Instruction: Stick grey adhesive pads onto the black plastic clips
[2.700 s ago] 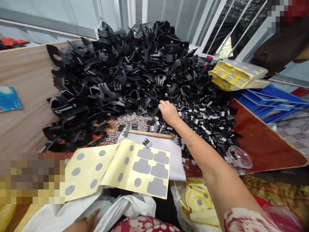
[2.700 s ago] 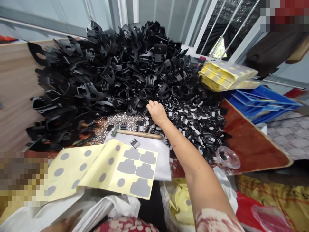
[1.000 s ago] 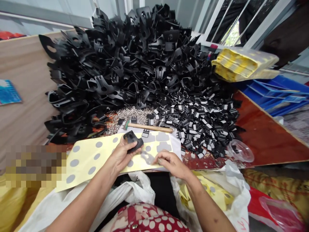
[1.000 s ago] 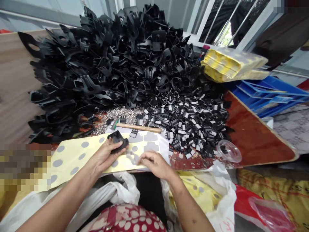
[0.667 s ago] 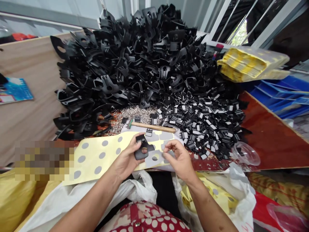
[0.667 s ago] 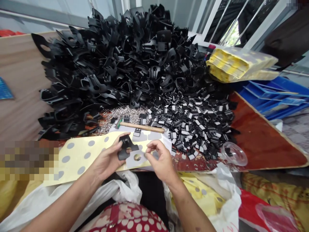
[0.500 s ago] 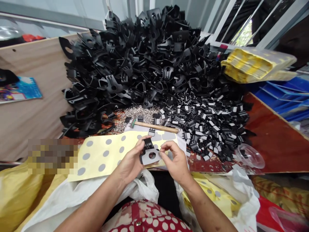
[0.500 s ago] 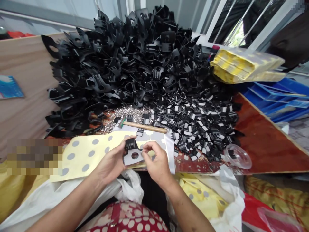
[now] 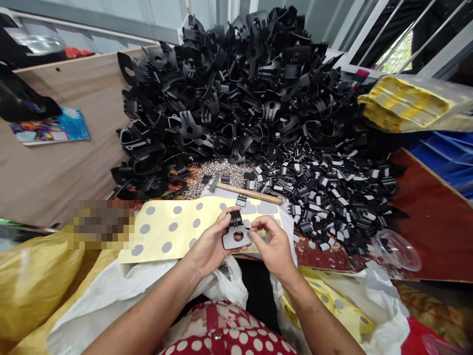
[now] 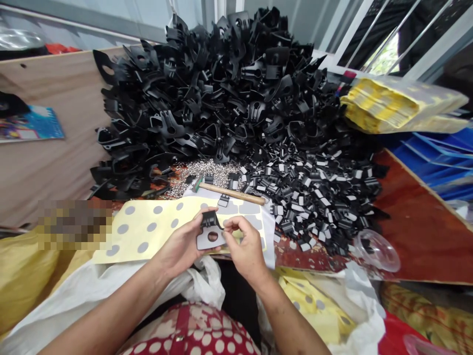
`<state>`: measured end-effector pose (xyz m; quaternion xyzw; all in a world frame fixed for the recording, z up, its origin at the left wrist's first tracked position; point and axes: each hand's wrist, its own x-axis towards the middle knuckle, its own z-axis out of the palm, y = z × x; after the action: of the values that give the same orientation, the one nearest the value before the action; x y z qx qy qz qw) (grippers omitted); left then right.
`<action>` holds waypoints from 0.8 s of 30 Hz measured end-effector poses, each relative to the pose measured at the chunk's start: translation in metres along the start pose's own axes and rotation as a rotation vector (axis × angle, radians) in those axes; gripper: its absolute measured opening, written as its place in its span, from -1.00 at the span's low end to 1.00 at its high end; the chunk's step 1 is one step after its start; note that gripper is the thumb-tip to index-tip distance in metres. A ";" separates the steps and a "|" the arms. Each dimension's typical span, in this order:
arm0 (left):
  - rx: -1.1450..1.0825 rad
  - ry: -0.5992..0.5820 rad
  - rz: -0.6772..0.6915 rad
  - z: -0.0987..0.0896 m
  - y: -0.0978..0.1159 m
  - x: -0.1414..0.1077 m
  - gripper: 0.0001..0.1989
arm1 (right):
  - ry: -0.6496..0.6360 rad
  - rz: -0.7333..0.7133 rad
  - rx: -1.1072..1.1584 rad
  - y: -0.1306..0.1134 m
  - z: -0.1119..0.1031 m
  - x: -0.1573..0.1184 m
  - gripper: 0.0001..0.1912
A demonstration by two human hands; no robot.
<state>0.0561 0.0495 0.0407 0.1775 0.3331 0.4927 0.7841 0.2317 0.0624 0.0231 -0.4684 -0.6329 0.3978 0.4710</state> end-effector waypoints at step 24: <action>1.224 -0.043 0.617 -0.076 -0.028 -0.045 -0.54 | -0.119 -0.283 -0.762 0.008 -0.006 -0.009 -0.38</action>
<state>0.0083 -0.0069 -0.0150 0.6852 0.4702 0.4131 0.3725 0.2399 0.0557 0.0149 -0.4937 -0.8194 0.0924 0.2764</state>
